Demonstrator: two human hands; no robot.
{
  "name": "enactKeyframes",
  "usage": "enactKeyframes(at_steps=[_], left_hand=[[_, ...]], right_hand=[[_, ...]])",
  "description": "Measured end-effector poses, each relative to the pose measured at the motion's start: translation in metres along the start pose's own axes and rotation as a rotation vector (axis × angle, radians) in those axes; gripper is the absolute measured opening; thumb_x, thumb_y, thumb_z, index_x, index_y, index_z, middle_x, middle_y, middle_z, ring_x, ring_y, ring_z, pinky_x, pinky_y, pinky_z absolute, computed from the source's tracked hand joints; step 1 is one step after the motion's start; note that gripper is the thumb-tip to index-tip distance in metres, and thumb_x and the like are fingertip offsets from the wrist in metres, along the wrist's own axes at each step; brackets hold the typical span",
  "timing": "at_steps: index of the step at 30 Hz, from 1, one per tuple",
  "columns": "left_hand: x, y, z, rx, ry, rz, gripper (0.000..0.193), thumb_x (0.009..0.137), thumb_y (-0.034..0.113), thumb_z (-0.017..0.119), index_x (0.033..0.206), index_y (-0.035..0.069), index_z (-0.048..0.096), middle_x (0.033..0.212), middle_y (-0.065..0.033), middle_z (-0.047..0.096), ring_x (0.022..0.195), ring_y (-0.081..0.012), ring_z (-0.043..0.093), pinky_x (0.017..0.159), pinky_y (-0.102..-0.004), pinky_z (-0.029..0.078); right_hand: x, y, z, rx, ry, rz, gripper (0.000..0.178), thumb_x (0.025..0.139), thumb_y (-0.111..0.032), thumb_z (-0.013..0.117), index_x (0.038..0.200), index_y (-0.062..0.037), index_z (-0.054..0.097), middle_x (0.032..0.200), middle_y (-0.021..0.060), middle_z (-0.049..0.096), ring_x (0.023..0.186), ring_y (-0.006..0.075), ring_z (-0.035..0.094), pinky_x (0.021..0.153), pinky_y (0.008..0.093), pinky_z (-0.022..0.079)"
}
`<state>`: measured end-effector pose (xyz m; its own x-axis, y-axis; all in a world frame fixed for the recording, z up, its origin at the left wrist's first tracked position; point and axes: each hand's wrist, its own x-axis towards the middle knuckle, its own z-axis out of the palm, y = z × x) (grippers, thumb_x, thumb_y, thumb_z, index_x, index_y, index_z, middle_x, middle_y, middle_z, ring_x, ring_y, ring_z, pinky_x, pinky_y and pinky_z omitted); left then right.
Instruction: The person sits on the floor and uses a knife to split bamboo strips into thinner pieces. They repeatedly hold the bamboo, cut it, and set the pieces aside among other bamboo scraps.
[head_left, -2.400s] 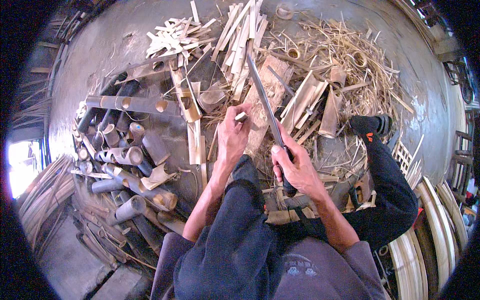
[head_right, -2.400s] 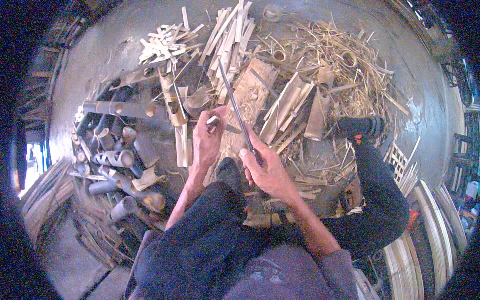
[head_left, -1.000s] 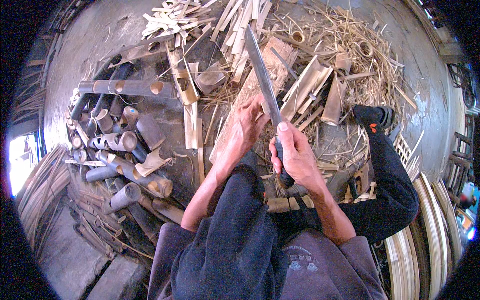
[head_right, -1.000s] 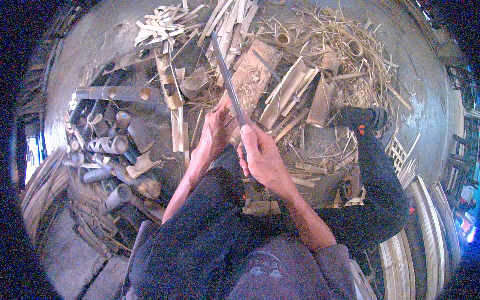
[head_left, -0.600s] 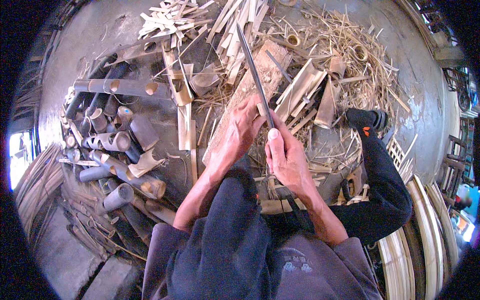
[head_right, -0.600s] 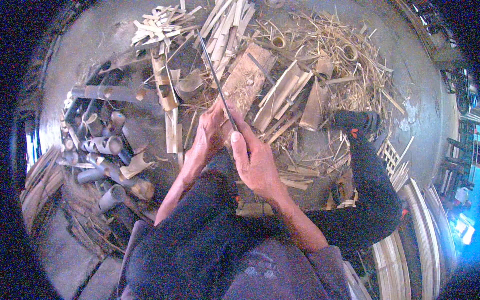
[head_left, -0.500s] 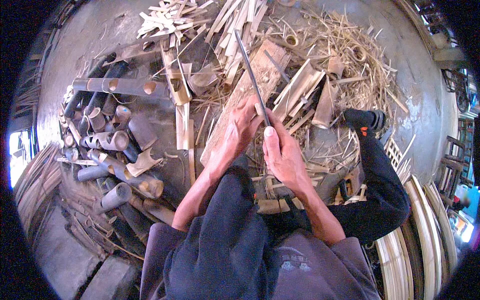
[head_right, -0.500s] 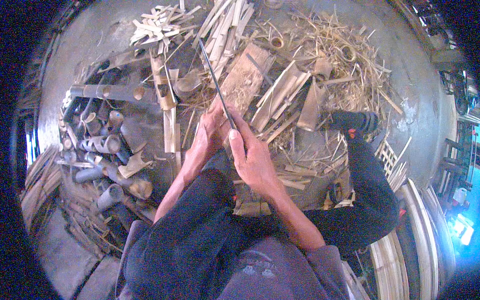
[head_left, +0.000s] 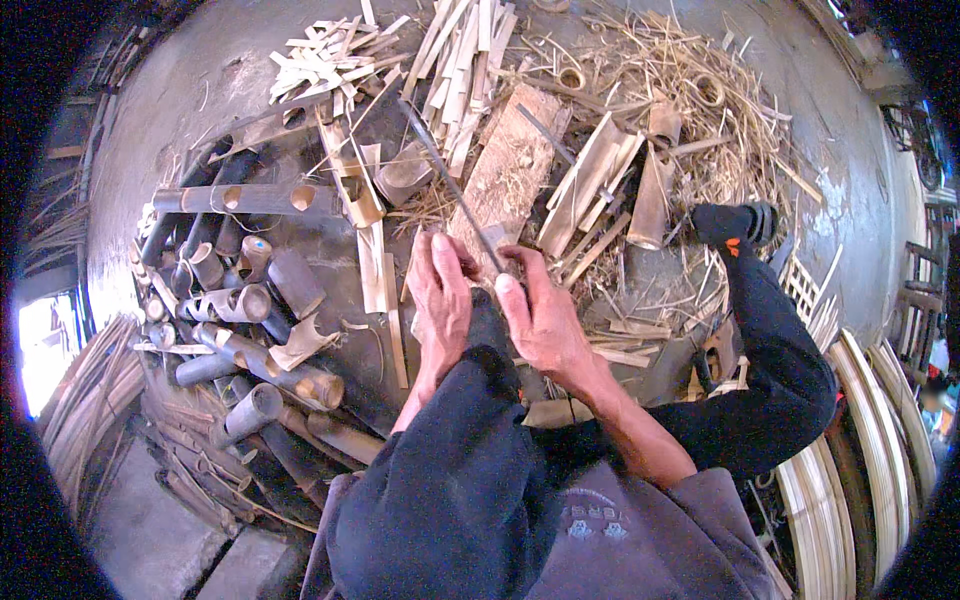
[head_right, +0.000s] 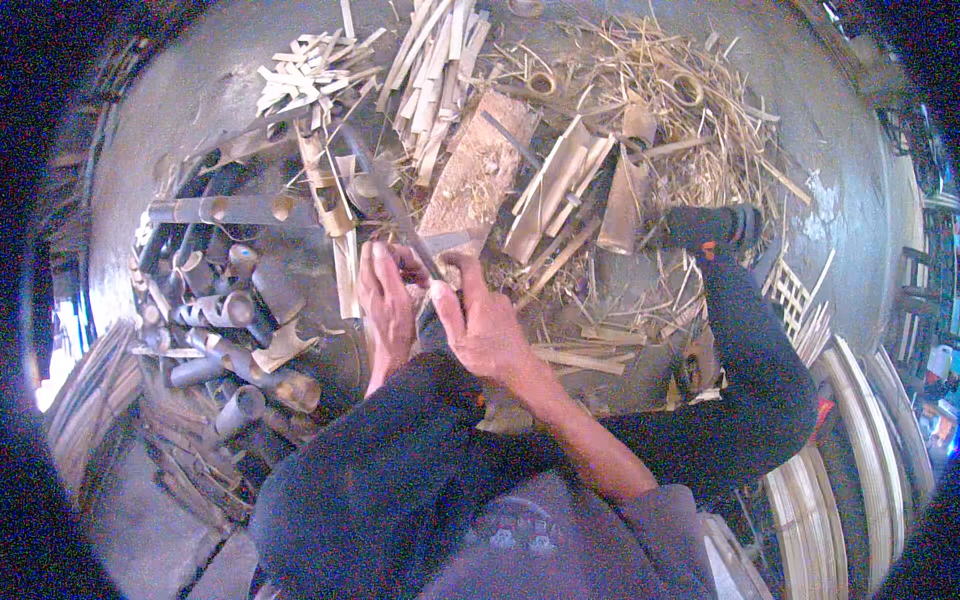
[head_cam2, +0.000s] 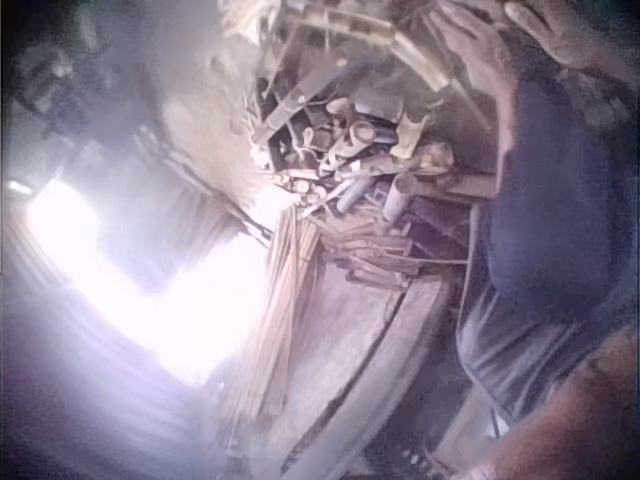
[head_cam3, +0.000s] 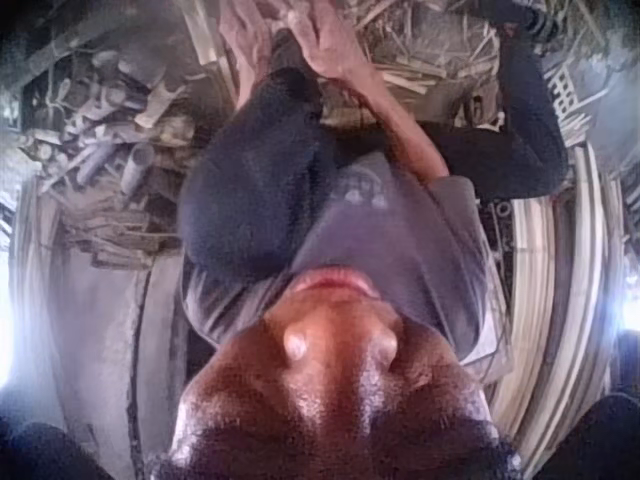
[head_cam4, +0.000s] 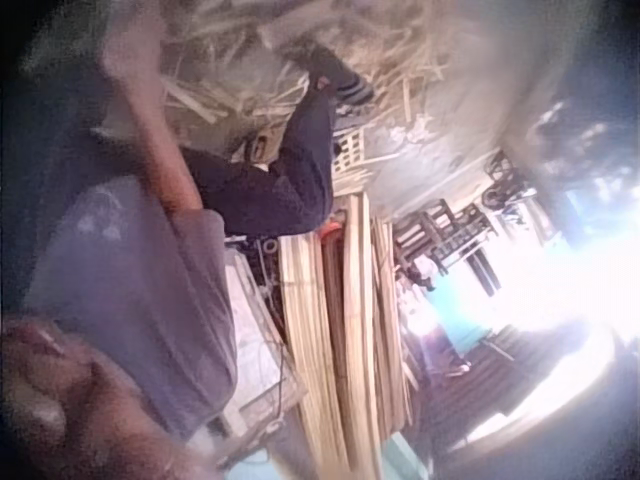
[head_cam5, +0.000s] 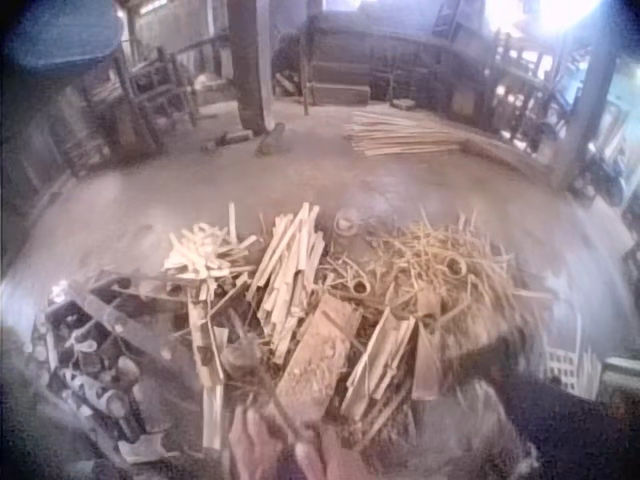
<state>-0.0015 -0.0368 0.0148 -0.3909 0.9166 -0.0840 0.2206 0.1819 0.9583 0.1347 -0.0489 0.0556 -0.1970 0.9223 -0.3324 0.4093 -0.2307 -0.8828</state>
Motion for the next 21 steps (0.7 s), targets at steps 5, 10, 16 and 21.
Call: enactKeyframes(at_steps=[5,10,16,21], left_hand=[[-0.011,0.000,0.006,0.231,0.050,0.135,0.042,0.102,0.030,0.034,0.078,0.001,0.052,0.062,-0.0130,0.054,0.053,-0.0255,0.051,0.051,-0.0371,0.039],[-0.002,0.006,0.000,0.220,0.017,-0.105,0.044,0.101,0.035,0.037,0.075,0.002,0.050,0.058,-0.0095,0.058,0.049,-0.0169,0.055,0.047,-0.0313,0.041],[0.008,0.006,-0.019,0.046,-0.026,-0.094,0.041,0.102,0.031,0.036,0.088,-0.002,0.056,0.062,-0.0097,0.060,0.054,-0.0137,0.058,0.051,-0.0277,0.049],[0.012,0.001,-0.020,0.272,-0.043,-0.054,0.044,0.102,0.030,0.033,0.085,-0.005,0.056,0.060,-0.0122,0.061,0.051,-0.0177,0.060,0.051,-0.0305,0.048]], right_hand=[[0.002,0.023,0.018,-0.041,-0.070,-0.107,0.031,0.096,-0.029,0.046,0.114,-0.0040,0.051,0.085,0.0284,0.061,0.086,0.0495,0.057,0.070,0.0498,0.047],[0.026,0.153,0.040,0.061,0.021,0.201,0.040,0.098,-0.038,0.043,0.091,-0.0001,0.055,0.078,0.0253,0.059,0.073,0.0440,0.057,0.068,0.0470,0.044],[0.027,0.166,0.034,-0.054,-0.012,0.216,0.051,0.098,-0.046,0.036,0.095,-0.0011,0.060,0.088,0.0284,0.063,0.088,0.0471,0.060,0.078,0.0531,0.047],[0.020,0.140,0.022,-0.032,-0.075,0.195,0.048,0.098,-0.043,0.039,0.096,-0.0001,0.060,0.087,0.0279,0.063,0.087,0.0463,0.061,0.077,0.0515,0.048]])
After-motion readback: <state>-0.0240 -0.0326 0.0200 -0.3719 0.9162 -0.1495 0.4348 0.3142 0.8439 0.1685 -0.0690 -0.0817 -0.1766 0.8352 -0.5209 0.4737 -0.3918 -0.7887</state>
